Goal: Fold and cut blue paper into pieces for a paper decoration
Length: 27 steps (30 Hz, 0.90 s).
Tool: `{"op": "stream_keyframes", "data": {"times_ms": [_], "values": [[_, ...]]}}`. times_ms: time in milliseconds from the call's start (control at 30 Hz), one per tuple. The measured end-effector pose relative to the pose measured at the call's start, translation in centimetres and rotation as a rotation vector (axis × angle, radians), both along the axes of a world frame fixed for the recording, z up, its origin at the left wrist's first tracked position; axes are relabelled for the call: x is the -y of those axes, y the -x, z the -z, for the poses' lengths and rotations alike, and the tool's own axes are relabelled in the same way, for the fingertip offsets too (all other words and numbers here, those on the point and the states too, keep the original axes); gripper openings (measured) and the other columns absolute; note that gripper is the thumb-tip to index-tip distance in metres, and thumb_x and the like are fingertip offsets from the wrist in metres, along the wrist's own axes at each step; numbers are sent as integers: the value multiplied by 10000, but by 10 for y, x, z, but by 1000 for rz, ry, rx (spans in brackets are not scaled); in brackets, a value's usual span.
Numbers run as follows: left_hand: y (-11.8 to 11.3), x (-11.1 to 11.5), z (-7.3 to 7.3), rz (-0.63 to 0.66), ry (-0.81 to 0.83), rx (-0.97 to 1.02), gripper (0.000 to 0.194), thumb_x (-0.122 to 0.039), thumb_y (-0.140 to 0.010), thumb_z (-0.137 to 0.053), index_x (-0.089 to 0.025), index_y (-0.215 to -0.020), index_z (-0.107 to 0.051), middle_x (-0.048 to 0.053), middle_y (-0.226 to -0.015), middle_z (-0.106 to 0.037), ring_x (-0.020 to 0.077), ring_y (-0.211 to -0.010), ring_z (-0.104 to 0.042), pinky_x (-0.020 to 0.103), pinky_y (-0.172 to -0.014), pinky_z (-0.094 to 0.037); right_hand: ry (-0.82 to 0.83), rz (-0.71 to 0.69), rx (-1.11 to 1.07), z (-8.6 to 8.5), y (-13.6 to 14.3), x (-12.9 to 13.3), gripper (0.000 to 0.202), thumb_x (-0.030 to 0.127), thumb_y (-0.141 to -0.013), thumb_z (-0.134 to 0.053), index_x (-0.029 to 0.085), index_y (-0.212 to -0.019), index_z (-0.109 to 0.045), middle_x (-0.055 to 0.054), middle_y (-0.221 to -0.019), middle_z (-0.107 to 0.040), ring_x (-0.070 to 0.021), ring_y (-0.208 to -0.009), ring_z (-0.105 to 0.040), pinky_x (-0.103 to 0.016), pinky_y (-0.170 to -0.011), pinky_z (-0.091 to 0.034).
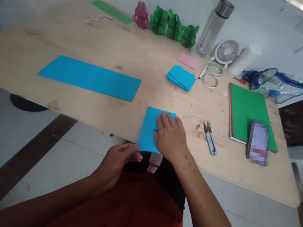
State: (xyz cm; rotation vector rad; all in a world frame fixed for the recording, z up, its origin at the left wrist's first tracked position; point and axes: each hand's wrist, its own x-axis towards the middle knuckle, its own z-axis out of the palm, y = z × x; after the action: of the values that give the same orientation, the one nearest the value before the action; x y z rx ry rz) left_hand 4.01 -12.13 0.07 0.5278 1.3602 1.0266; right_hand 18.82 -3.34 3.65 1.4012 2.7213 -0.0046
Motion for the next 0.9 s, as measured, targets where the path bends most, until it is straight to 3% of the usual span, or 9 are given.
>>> {"op": "stream_keyframes", "data": {"times_ms": [233, 467, 600, 667, 733, 800, 867, 900], "values": [[3, 2, 0, 56, -68, -165, 322, -389, -780, -620, -211, -516, -574, -5, -532, -588, 164, -636, -564, 290, -720, -444, 14, 6, -19, 0, 0, 1, 499, 293, -946, -405, 61, -1384, -466, -188, -1470, -434, -319, -1333, -411, -505, -1090, -306], [3, -1, 3, 99, -101, -212, 294, -383, -798, -608, -212, -562, -565, -43, -458, -492, 129, -510, -472, 255, -592, -407, 16, 10, -11, -2, 1, 1, 499, 288, -947, -413, 56, -1386, -463, -189, -1472, -430, -318, -1335, -410, -493, -1097, -300], [9, 11, 4, 181, -165, -317, 380, -420, -859, -529, -200, -550, -544, -47, -426, -466, 114, -454, -455, 244, -541, -404, 9, 13, -4, -1, 1, 1, 500, 287, -952, -413, 52, -1392, -455, -178, -1479, -425, -310, -1343, -401, -491, -1102, -295], [21, 16, 3, 254, -290, -448, 440, -399, -909, -450, -198, -525, -524, -25, -453, -517, 120, -472, -506, 243, -531, -416, 10, 11, -6, -1, 1, 2, 502, 289, -955, -416, 47, -1393, -452, -176, -1478, -427, -310, -1344, -400, -497, -1102, -293], [38, 11, 0, 214, -514, -672, 406, -341, -947, -380, -195, -636, -595, -16, -519, -566, 123, -499, -541, 246, -542, -437, 9, 8, -6, -1, 1, 2, 504, 291, -956, -418, 43, -1393, -452, -177, -1478, -427, -311, -1343, -400, -500, -1103, -292], [53, -10, -5, 196, -770, -960, 315, -303, -947, -395, -187, -828, -663, 35, -740, -686, 163, -722, -643, 290, -710, -495, 8, 9, -3, -1, 1, 2, 507, 292, -955, -418, 39, -1394, -451, -176, -1477, -430, -313, -1341, -401, -500, -1105, -288], [60, -41, -9, 374, -978, -1176, 339, -298, -948, -381, -149, -1096, -646, 117, -1115, -691, 246, -1097, -608, 398, -944, -456, 8, 12, -1, 0, 1, 3, 509, 290, -955, -416, 37, -1395, -451, -173, -1473, -436, -314, -1342, -399, -505, -1111, -279], [61, -58, -9, 535, -1048, -1239, 393, -279, -960, -336, -121, -1205, -599, 145, -1264, -625, 274, -1228, -532, 450, -1020, -403, 9, 13, 0, 0, 1, 3, 508, 291, -955, -413, 39, -1395, -452, -170, -1472, -439, -313, -1345, -396, -508, -1112, -275]]}}
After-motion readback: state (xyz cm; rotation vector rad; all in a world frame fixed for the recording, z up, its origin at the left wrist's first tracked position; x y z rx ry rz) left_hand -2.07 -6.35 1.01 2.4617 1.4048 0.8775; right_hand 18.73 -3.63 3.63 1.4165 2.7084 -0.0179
